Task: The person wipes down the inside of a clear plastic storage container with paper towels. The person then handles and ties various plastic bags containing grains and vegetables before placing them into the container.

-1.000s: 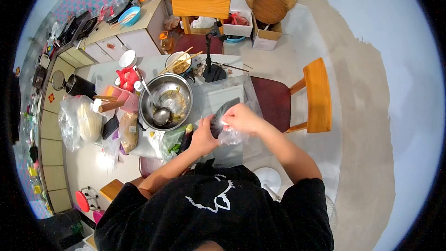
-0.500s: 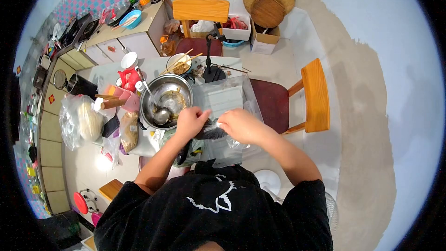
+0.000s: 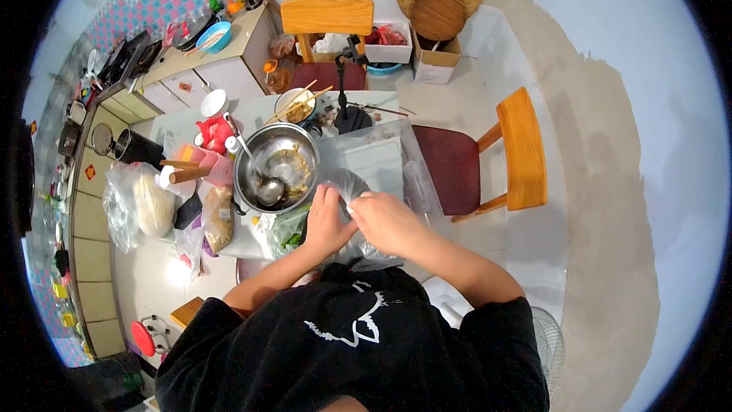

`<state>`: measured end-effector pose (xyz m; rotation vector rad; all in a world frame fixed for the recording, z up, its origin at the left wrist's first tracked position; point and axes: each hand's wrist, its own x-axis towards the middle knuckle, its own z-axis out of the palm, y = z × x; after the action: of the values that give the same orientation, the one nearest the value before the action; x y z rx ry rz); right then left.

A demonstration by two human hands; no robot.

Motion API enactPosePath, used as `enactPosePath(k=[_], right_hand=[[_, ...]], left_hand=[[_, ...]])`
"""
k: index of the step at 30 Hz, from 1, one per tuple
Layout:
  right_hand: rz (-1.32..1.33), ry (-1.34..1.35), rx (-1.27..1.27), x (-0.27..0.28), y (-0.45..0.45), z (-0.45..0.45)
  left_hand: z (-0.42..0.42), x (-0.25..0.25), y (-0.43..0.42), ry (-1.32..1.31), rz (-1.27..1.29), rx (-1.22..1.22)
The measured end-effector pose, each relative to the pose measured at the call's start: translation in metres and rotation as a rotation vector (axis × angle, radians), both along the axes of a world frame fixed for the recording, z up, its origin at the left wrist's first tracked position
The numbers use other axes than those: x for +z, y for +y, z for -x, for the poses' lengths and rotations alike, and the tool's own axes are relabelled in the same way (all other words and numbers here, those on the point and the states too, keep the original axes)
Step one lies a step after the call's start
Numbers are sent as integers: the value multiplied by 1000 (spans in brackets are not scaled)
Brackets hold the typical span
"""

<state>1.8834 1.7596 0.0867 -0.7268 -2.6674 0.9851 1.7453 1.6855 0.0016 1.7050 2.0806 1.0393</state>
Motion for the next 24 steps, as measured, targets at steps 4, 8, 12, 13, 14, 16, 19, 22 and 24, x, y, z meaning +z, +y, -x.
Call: enactPosePath(k=[4,8,12,13,14,16,19,22,24], right_hand=[[-28,-52,-9,-1,9,-7],[-63,-140,-54,11,25,-9],[-42,5,-126,3,26,-13],[-37,5,-127,-1,26,-13],[-3,4,-111,-6,24,-13],[39,5,-95,-15,18,-12],[4,-196,28,-31,6,-12],[-159,-257,86,-59,-8,-21],[-155,-229,72,-90,-18,-25]], left_hand=[[46,12,37,213,-65,-481],[64,53,60,313,-178,-111],[60,52,45,-40,342,-105],[56,48,40,-477,574,-158],[51,40,35,-922,795,-204],[37,12,30,-1208,798,-211],[28,-9,32,-1354,772,-200],[15,-15,33,-1347,848,-83],[15,-37,35,-1409,910,-76]])
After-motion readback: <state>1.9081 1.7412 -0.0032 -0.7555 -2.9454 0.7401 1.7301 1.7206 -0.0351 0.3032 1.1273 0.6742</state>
